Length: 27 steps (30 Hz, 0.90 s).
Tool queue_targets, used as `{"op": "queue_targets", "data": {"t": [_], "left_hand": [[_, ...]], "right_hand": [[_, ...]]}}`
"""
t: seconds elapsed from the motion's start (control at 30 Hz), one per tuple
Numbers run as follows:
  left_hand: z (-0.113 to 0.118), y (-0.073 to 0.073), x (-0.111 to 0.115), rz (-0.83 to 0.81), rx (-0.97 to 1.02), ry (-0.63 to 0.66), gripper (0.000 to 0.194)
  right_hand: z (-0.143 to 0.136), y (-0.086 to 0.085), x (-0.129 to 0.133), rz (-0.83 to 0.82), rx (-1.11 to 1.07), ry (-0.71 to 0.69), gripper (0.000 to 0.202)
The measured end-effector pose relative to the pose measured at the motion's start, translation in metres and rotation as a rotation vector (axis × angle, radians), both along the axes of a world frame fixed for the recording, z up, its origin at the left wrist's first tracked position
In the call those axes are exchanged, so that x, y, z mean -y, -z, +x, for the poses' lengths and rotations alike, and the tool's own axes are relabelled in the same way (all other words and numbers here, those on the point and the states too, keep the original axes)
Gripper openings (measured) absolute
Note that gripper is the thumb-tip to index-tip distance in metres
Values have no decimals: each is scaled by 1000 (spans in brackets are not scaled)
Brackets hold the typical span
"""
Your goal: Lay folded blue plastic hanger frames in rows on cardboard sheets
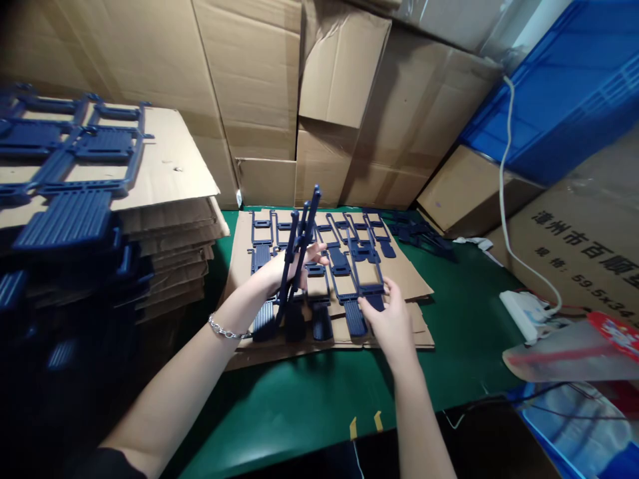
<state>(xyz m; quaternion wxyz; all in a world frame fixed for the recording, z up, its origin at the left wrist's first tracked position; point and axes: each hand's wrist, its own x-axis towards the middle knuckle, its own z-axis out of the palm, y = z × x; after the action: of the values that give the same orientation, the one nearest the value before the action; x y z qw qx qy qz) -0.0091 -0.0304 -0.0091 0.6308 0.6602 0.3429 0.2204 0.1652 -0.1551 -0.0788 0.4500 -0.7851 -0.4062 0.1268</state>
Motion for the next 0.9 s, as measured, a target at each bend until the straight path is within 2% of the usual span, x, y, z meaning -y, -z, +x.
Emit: {"op": "queue_targets", "data": {"t": [0.1, 0.23, 0.53, 0.9], "left_hand": [[-2, 2, -8, 5, 73, -31, 49], [-5, 4, -14, -8, 147, -47, 47], [-6, 6, -18, -29, 208, -31, 44], [-6, 5, -17, -16, 198, -9, 44]], "right_hand": [[27, 5, 2, -236, 196, 59, 60], [44, 15, -2, -393, 311, 71, 54], [58, 23, -10, -420, 453, -85, 54], [54, 20, -17, -518, 472, -101, 54]]}}
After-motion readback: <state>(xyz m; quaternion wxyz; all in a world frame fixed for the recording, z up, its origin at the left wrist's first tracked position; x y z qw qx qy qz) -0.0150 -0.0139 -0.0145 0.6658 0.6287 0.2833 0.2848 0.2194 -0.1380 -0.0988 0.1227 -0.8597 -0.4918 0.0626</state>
